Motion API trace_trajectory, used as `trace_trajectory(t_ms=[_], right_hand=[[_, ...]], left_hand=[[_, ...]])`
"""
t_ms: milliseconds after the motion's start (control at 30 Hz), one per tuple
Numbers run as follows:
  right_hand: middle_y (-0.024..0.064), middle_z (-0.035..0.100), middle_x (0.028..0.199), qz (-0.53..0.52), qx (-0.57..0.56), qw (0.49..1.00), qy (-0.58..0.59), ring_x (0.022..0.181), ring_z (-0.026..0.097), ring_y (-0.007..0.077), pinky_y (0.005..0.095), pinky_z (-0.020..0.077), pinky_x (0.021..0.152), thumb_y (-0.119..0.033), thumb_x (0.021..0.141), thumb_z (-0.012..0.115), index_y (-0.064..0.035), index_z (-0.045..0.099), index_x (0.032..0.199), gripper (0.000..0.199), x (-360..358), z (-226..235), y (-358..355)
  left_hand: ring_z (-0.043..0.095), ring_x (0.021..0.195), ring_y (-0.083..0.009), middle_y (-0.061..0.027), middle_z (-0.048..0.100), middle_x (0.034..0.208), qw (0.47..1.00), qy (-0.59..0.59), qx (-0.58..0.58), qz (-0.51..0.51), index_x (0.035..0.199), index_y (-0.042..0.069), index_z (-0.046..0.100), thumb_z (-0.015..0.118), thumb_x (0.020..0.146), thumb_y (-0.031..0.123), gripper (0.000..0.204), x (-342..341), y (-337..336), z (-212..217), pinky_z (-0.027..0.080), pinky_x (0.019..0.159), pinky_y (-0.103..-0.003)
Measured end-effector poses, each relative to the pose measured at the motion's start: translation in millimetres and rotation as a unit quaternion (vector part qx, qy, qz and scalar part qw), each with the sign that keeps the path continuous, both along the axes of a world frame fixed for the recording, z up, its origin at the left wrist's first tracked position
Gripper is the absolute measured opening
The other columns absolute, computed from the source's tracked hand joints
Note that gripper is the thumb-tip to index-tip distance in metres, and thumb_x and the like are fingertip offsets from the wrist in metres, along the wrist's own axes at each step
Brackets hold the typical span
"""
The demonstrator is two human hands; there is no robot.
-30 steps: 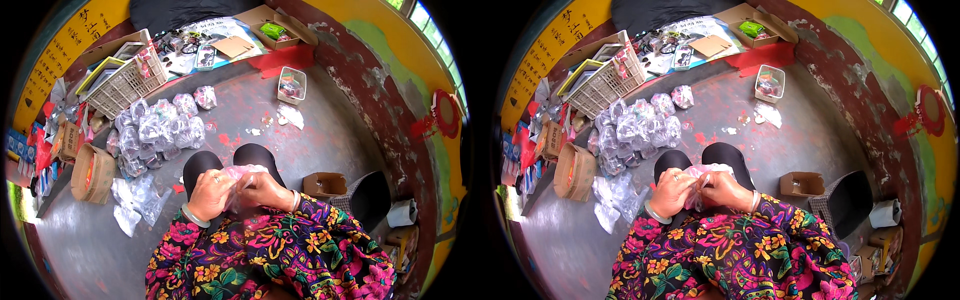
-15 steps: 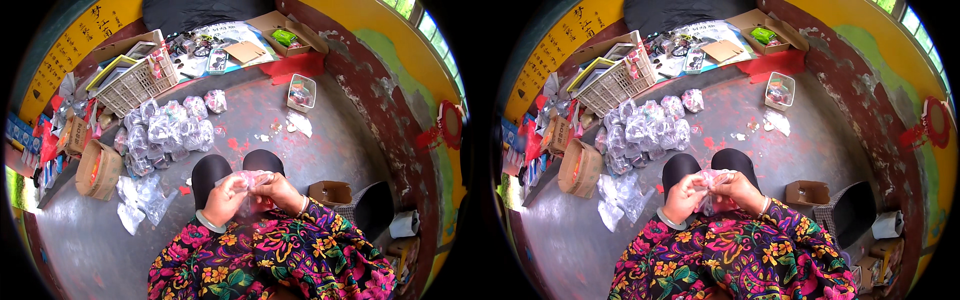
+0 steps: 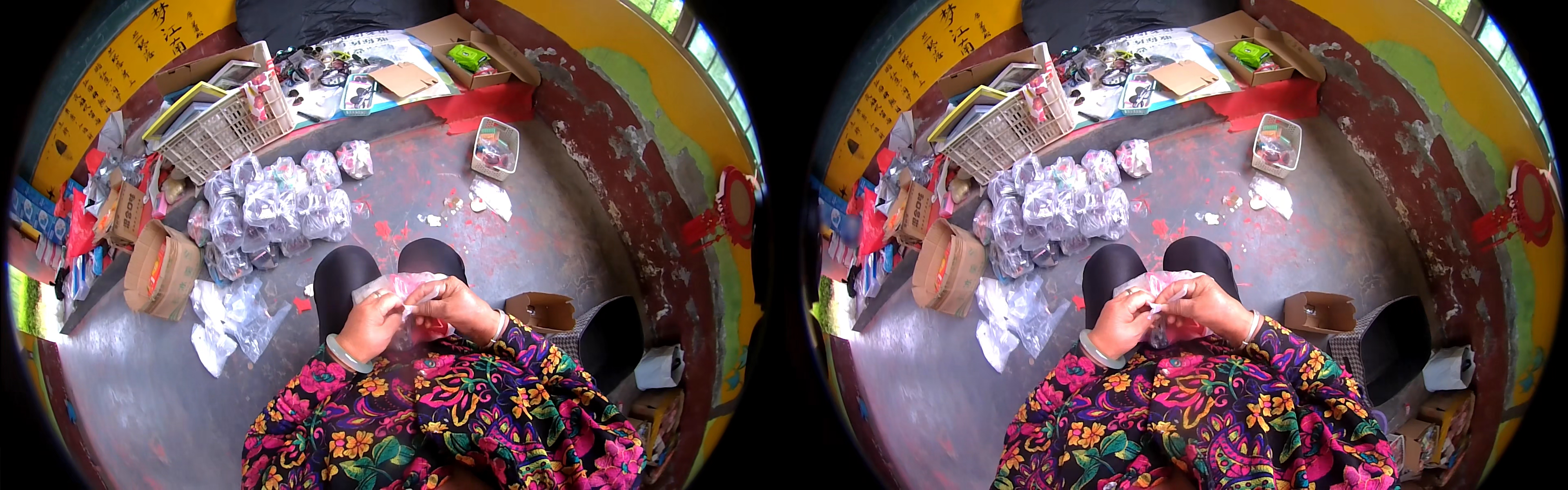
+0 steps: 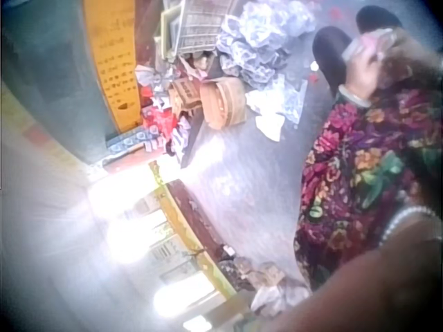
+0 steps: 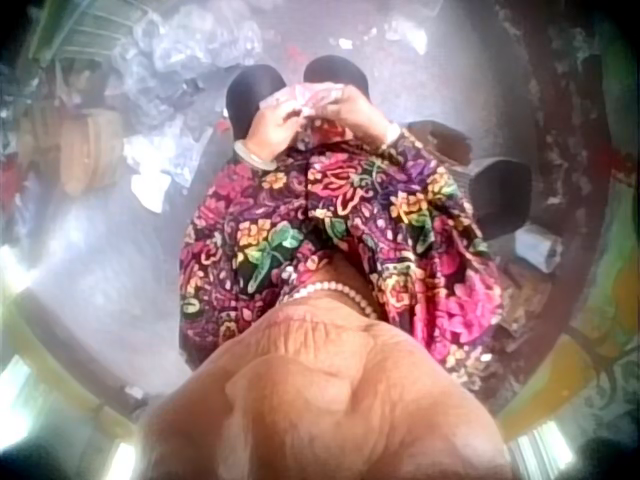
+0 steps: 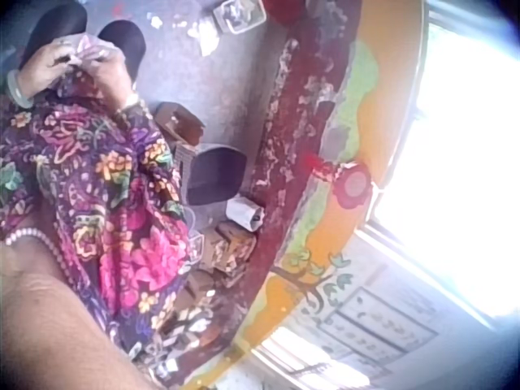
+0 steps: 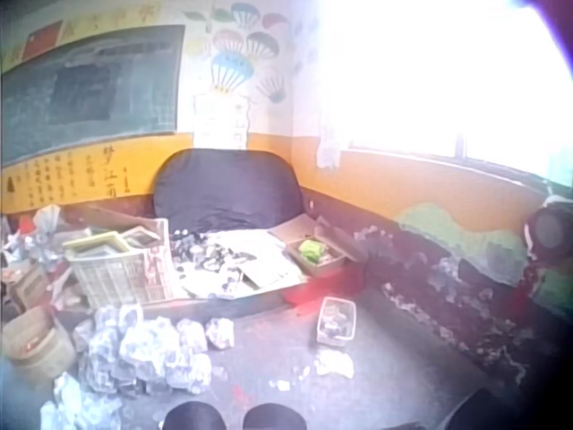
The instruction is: The person sits on the floor and packs small items into clear plastic bags. They pick up items from a cardboard box, place them into bags, and tie the bags shut. The person then places the filled bags into a white plastic basket.
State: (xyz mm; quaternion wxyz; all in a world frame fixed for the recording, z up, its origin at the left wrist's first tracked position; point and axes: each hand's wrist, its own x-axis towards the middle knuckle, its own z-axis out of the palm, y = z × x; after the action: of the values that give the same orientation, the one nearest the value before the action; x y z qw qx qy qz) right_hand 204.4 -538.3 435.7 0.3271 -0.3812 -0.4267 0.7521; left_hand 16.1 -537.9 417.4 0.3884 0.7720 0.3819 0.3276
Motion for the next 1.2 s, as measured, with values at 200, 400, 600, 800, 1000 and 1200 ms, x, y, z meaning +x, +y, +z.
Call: trace_trajectory(t_ms=[200, 400, 600, 800, 1000, 1200], right_hand=[[0.0018, 0.062, 0.074, 0.085, 0.033, 0.996, -0.022, 0.064, 0.054, 0.0063, 0.0193, 0.0441, 0.059, -0.002, 0.079, 0.056, 0.0004, 0.063, 0.083, 0.008, 5, 8, 10], [0.0011, 0.060, 0.067, 0.040, 0.176, 0.971, -0.160, 0.060, 0.053, 0.0066, 0.0230, 0.0436, 0.056, -0.003, 0.069, 0.059, -0.0013, 0.059, 0.075, 0.007, -4, -5, 6], [0.0098, 0.052, 0.062, -0.049, 0.360, 0.874, -0.324, 0.055, 0.051, 0.0204, 0.0306, 0.0410, 0.051, -0.004, 0.063, 0.059, -0.0021, 0.052, 0.071, 0.011, -19, 3, 3], [0.0130, 0.051, 0.066, -0.049, 0.502, 0.772, -0.387, 0.058, 0.052, 0.0299, 0.0356, 0.0429, 0.051, -0.004, 0.061, 0.058, -0.0028, 0.050, 0.071, 0.013, -20, 0, 0], [0.0097, 0.048, 0.070, -0.044, 0.606, 0.694, -0.386, 0.058, 0.052, 0.0263, 0.0338, 0.0439, 0.049, -0.006, 0.062, 0.056, -0.0042, 0.049, 0.073, 0.014, -18, -8, -6], [0.0085, 0.050, 0.073, -0.077, 0.651, 0.672, -0.345, 0.059, 0.054, 0.0240, 0.0315, 0.0448, 0.049, -0.006, 0.064, 0.055, -0.0040, 0.050, 0.075, 0.012, -16, -19, -4]], left_hand=[[0.052, 0.062, -0.0137, -0.0059, 0.053, 0.068, 0.998, -0.034, -0.046, -0.002, 0.078, 0.000, 0.055, 0.052, 0.074, -0.001, 0.005, 0, 2, 0, 0.041, 0.057, -0.025], [0.050, 0.062, -0.0066, -0.0019, 0.053, 0.069, 0.992, -0.068, -0.102, 0.013, 0.075, 0.000, 0.054, 0.053, 0.074, -0.002, 0.002, 3, 2, -1, 0.041, 0.055, -0.022], [0.053, 0.061, -0.0121, -0.0062, 0.055, 0.070, 0.998, -0.026, -0.052, 0.037, 0.075, -0.001, 0.053, 0.055, 0.072, 0.000, 0.003, 2, 1, -3, 0.043, 0.055, -0.025], [0.053, 0.071, -0.0324, -0.0155, 0.054, 0.073, 0.999, -0.015, -0.008, 0.031, 0.074, 0.000, 0.050, 0.053, 0.069, 0.003, 0.007, 6, 0, 3, 0.042, 0.062, -0.036], [0.056, 0.070, -0.0260, -0.0136, 0.056, 0.080, 0.993, -0.016, -0.110, -0.027, 0.086, 0.000, 0.051, 0.051, 0.075, 0.002, 0.011, -3, 6, 13, 0.044, 0.063, -0.031], [0.057, 0.069, -0.0181, -0.0107, 0.058, 0.078, 0.981, -0.101, -0.166, -0.027, 0.093, -0.001, 0.057, 0.052, 0.078, 0.001, 0.016, -4, 11, 7, 0.045, 0.064, -0.025]])
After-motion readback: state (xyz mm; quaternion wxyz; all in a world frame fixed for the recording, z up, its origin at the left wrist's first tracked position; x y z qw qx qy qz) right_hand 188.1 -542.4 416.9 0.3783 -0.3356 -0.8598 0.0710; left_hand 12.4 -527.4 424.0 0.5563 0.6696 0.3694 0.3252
